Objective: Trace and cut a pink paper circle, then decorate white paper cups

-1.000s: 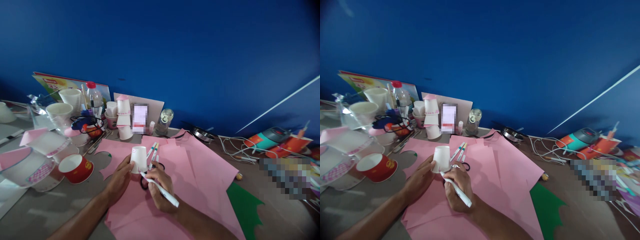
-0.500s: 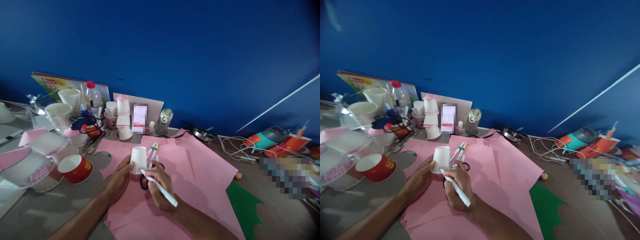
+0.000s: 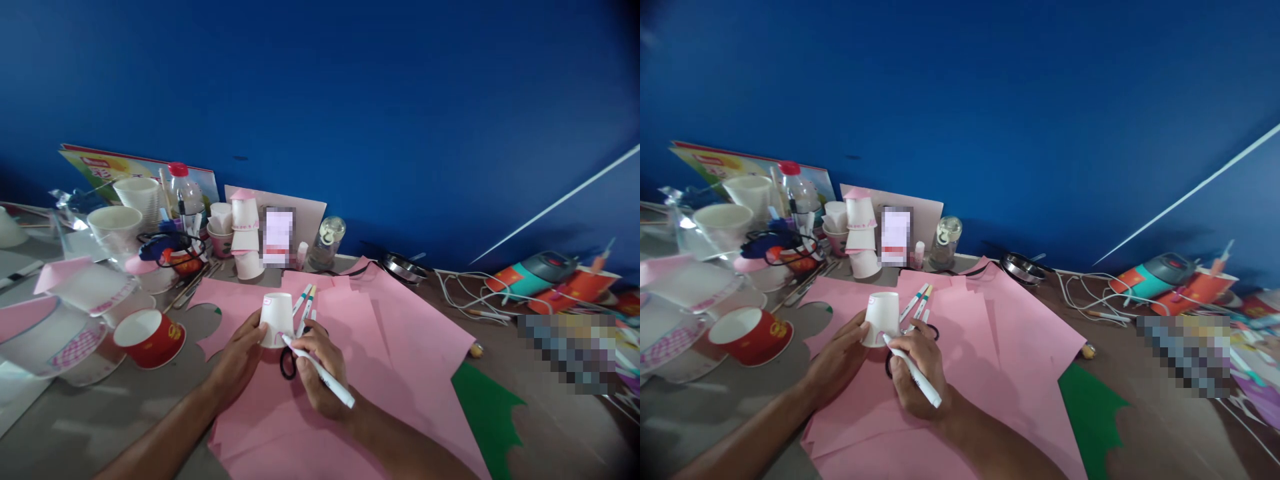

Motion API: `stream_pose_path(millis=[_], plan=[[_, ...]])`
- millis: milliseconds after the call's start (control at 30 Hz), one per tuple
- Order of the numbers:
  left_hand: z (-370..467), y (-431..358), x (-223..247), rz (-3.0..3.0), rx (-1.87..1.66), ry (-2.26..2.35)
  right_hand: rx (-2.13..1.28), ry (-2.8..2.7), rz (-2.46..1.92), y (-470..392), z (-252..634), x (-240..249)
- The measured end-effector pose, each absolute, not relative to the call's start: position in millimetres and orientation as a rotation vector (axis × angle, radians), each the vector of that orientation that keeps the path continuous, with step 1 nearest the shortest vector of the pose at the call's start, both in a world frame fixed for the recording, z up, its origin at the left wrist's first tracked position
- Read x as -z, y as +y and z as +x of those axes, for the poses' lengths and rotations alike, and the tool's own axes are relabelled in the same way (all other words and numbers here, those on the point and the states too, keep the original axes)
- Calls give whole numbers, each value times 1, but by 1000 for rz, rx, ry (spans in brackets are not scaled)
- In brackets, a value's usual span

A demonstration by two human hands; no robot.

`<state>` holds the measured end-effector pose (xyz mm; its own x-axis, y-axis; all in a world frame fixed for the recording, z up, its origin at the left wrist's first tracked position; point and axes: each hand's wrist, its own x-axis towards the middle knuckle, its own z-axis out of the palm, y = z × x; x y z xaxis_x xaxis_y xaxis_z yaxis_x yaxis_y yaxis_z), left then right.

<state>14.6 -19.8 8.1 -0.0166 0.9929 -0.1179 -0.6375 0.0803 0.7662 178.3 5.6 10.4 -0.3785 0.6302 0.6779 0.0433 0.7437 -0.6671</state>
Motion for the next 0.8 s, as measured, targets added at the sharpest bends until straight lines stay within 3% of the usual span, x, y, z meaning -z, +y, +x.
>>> stream_pose_path(millis=[800], plan=[[7,-14,3,541,-1432,662,-787,-1774,-671,10,183,-6]])
